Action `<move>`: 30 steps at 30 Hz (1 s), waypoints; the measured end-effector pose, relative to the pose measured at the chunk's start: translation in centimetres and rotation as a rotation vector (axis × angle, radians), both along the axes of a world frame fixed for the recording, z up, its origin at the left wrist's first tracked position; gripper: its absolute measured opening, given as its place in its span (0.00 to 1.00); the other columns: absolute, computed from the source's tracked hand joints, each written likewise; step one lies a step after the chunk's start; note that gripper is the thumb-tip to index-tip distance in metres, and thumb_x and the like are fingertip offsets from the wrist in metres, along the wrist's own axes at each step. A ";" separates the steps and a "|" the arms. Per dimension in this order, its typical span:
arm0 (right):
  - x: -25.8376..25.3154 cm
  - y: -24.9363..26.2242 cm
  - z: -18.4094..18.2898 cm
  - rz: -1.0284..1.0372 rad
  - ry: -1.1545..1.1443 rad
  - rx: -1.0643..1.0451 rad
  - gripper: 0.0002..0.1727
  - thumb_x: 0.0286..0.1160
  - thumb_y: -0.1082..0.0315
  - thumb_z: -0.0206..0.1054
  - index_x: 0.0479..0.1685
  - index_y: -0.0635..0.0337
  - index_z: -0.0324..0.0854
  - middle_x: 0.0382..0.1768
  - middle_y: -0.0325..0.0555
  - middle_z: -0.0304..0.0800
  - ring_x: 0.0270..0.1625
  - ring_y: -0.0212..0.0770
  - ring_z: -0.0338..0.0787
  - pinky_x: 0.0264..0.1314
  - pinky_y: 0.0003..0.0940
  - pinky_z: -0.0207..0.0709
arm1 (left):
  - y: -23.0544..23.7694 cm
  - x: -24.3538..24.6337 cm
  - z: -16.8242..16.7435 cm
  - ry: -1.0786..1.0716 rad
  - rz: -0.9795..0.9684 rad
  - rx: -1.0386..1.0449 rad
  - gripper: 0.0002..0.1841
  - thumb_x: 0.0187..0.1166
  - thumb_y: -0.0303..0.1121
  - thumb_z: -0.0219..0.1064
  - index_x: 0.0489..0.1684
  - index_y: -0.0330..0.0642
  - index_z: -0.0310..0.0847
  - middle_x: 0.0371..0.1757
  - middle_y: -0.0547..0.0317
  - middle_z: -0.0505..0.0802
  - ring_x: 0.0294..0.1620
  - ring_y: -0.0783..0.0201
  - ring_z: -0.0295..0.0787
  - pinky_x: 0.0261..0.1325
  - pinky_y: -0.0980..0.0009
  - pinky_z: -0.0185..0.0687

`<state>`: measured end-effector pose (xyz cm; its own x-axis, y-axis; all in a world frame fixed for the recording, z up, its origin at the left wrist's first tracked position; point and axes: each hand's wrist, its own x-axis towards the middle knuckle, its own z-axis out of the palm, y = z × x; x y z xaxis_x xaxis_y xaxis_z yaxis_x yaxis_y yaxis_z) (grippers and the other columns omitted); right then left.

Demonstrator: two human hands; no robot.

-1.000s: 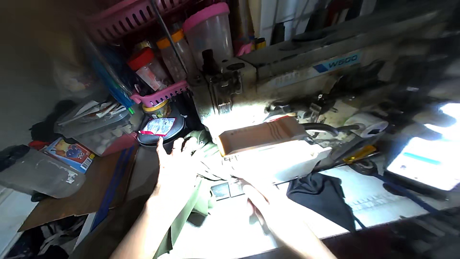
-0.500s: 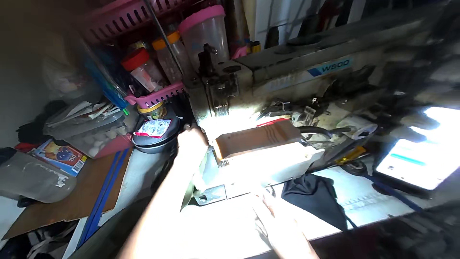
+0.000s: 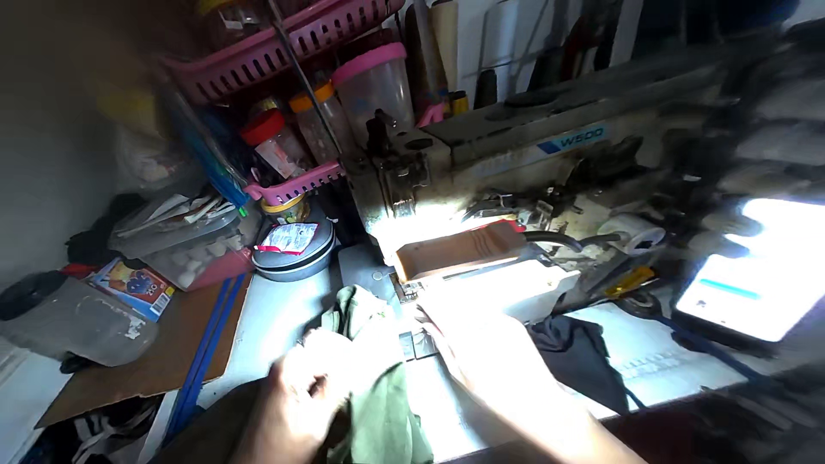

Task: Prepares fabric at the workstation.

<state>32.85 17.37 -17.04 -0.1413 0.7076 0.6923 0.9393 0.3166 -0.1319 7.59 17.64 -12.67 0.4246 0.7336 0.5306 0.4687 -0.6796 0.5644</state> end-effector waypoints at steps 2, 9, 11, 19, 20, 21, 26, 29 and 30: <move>-1.5 2.1 0.0 0.044 -0.008 0.017 0.12 0.71 0.66 0.66 0.47 0.52 0.92 0.39 0.51 0.90 0.38 0.54 0.92 0.31 0.51 0.85 | -1.7 1.5 -0.6 -0.012 -0.158 -0.012 0.14 0.82 0.35 0.68 0.27 0.35 0.90 0.38 0.55 0.95 0.51 0.74 0.88 0.64 0.77 0.79; 0.5 2.0 0.8 0.153 0.333 -0.117 0.15 0.80 0.53 0.63 0.47 0.48 0.93 0.37 0.35 0.93 0.40 0.35 0.93 0.41 0.38 0.88 | -0.7 0.8 -1.3 0.119 -0.193 -0.050 0.18 0.86 0.47 0.62 0.38 0.47 0.95 0.52 0.63 0.96 0.63 0.69 0.88 0.75 0.61 0.75; 1.5 0.6 1.1 0.186 0.569 -0.246 0.19 0.73 0.44 0.69 0.48 0.46 0.91 0.38 0.28 0.92 0.40 0.25 0.90 0.43 0.27 0.87 | 1.2 0.1 -1.4 0.010 0.079 -0.032 0.14 0.83 0.42 0.64 0.40 0.45 0.93 0.47 0.64 0.96 0.53 0.75 0.91 0.60 0.73 0.87; -0.4 -0.7 0.4 0.157 0.465 -0.308 0.12 0.74 0.63 0.67 0.45 0.58 0.93 0.39 0.43 0.94 0.43 0.39 0.93 0.47 0.41 0.88 | 6.2 -1.2 -2.0 0.071 0.068 -0.584 0.11 0.74 0.42 0.75 0.35 0.45 0.88 0.29 0.74 0.83 0.32 0.81 0.76 0.39 0.82 0.72; 0.8 -0.5 0.9 0.211 0.629 -0.416 0.12 0.78 0.59 0.66 0.44 0.55 0.91 0.34 0.35 0.91 0.36 0.27 0.89 0.41 0.27 0.86 | 5.7 -1.9 -1.5 0.030 0.055 -0.577 0.08 0.73 0.41 0.75 0.33 0.46 0.89 0.32 0.73 0.85 0.36 0.81 0.79 0.43 0.81 0.74; 1.6 -0.6 1.5 0.267 0.843 -0.543 0.11 0.79 0.60 0.66 0.41 0.56 0.88 0.26 0.32 0.84 0.24 0.23 0.79 0.28 0.22 0.75 | 5.1 -2.4 -1.1 -0.047 0.028 -0.593 0.06 0.72 0.38 0.75 0.34 0.48 0.89 0.36 0.72 0.88 0.41 0.78 0.82 0.48 0.80 0.78; 2.2 -2.0 2.6 0.247 1.200 -0.622 0.02 0.78 0.70 0.64 0.40 0.54 0.81 0.23 0.26 0.81 0.20 0.19 0.76 0.22 0.16 0.72 | 3.0 -2.5 -0.6 -0.559 -0.052 -0.610 0.11 0.86 0.31 0.55 0.49 0.38 0.85 0.43 0.59 0.93 0.45 0.69 0.91 0.53 0.70 0.89; 2.5 -2.3 2.4 0.193 0.984 -0.453 0.06 0.76 0.69 0.65 0.43 0.61 0.85 0.30 0.31 0.85 0.31 0.18 0.83 0.36 0.16 0.79 | 2.4 -1.8 0.3 -0.552 0.083 -0.434 0.13 0.88 0.31 0.53 0.48 0.42 0.86 0.41 0.67 0.92 0.45 0.76 0.89 0.53 0.78 0.85; 2.7 -2.5 2.4 0.153 0.914 -0.419 0.08 0.76 0.68 0.65 0.44 0.62 0.86 0.30 0.33 0.86 0.33 0.18 0.83 0.38 0.17 0.79 | 2.5 -1.7 0.4 -0.536 0.095 -0.381 0.12 0.88 0.32 0.54 0.46 0.44 0.87 0.40 0.67 0.91 0.44 0.76 0.88 0.51 0.79 0.84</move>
